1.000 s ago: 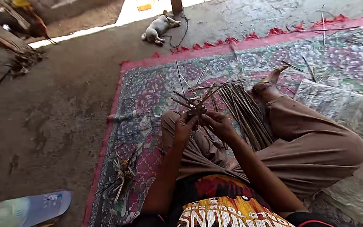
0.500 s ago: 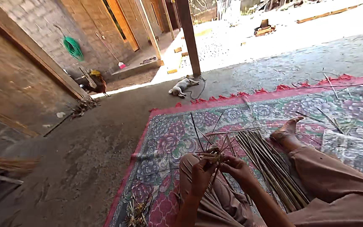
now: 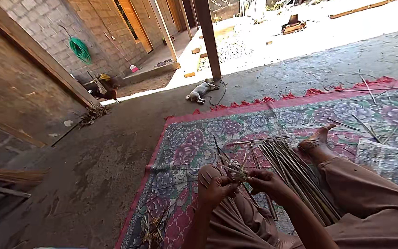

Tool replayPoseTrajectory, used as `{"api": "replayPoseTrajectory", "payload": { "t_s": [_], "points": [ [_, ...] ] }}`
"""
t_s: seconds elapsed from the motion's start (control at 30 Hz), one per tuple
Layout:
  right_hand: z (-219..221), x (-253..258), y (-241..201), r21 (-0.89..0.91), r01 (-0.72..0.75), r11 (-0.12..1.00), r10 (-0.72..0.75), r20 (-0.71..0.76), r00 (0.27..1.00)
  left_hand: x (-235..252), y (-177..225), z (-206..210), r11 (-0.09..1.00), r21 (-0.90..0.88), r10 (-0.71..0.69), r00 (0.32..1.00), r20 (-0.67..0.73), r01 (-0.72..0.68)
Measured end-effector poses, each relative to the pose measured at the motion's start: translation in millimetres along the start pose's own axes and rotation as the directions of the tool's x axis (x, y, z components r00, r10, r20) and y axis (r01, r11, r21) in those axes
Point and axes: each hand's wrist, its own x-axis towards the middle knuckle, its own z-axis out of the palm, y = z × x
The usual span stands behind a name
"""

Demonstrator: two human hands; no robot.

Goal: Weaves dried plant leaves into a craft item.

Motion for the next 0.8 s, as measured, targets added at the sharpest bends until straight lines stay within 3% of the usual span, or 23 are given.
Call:
{"api": "replayPoseTrajectory", "payload": {
  "t_s": [0.13, 0.23, 0.3, 0.4, 0.57, 0.7, 0.8],
  "points": [
    [0.2, -2.1, 1.7, 0.191, 0.005, 0.982, -0.028, 0.118, 0.993, -7.6, 10.9, -25.7, 0.996, 0.006, 0.089, 0.983, 0.159, -0.091],
    [1.5, -1.6, 0.0, 0.373, -0.004, 0.928, -0.048, 0.130, 0.990, -6.6, 14.6, -39.5, 0.972, 0.100, 0.219, 0.975, -0.046, -0.214],
    [3.3, -2.3, -0.9, 0.472, -0.040, 0.881, -0.033, 0.146, 0.989, 3.8, 5.5, -44.8, 0.931, 0.280, 0.289, 0.941, -0.174, -0.234],
    [9.7, -0.9, -1.8, 0.553, -0.096, 0.828, 0.019, 0.143, 0.990, 14.1, -13.2, -39.4, 0.846, 0.460, 0.381, 0.909, -0.170, -0.268],
    [13.5, -3.9, -5.1, 0.659, -0.031, 0.752, 0.014, 0.032, 0.999, 5.6, -2.5, -5.9, 0.862, 0.111, 0.508, 0.842, -0.181, -0.495],
    [26.0, -10.6, -23.1, 0.618, -0.047, 0.785, 0.026, 0.043, 0.999, 5.5, 7.5, 10.7, 0.911, 0.027, 0.400, 0.864, -0.307, -0.412],
    [32.5, -13.7, -31.3, 0.611, -0.049, 0.790, 0.033, 0.037, 0.999, 6.6, 12.8, 17.5, 0.914, -0.070, 0.358, 0.876, -0.325, -0.399]
  ]
}}
